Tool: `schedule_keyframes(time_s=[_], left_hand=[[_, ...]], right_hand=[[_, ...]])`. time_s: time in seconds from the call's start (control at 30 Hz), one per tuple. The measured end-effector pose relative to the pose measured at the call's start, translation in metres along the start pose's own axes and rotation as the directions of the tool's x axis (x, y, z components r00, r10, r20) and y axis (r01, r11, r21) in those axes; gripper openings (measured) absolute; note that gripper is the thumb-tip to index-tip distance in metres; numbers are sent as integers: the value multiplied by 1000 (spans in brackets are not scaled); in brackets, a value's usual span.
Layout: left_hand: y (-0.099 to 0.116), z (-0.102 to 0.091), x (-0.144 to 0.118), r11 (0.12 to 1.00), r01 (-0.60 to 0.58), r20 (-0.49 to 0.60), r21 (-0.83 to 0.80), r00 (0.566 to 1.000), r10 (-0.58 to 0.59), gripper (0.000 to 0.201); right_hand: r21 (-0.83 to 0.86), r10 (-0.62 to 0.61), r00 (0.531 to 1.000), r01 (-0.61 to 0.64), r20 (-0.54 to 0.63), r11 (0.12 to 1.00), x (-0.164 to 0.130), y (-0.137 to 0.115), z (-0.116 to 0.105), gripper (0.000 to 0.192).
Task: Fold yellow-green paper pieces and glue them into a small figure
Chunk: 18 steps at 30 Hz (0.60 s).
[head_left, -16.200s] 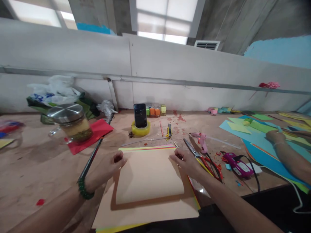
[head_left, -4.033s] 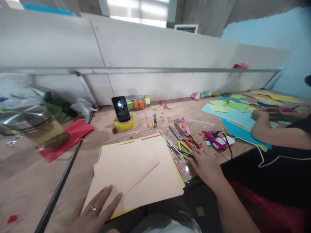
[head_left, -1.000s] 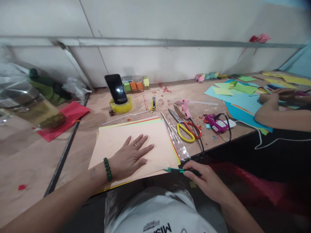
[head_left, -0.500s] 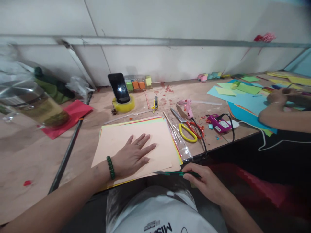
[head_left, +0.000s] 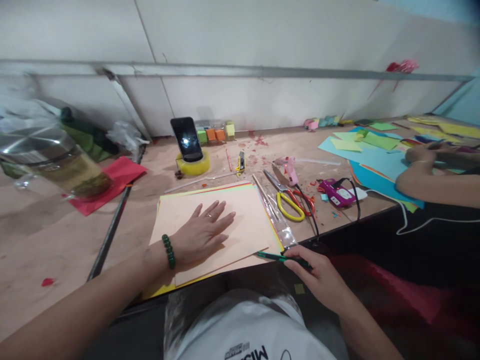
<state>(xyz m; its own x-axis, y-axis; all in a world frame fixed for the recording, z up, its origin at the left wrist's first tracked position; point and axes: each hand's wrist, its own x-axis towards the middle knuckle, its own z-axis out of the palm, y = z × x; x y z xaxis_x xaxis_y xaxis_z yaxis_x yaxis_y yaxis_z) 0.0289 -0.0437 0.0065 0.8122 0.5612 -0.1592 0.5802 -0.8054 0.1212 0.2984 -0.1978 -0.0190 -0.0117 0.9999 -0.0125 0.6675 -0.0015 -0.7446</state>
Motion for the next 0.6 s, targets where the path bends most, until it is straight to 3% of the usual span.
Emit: schedule_keyframes(time_s=[0.17,0.6], left_hand=[[-9,2,-10,1000,20,47,13,999,-20,59],[-13,16,-10,1000,-13,-72,-10,997,12,58]], right_hand=[[7,6,1000,-6,17,1000,2,-3,6,24],[-18,7,996,-6,89,1000,0,-14,15,24]])
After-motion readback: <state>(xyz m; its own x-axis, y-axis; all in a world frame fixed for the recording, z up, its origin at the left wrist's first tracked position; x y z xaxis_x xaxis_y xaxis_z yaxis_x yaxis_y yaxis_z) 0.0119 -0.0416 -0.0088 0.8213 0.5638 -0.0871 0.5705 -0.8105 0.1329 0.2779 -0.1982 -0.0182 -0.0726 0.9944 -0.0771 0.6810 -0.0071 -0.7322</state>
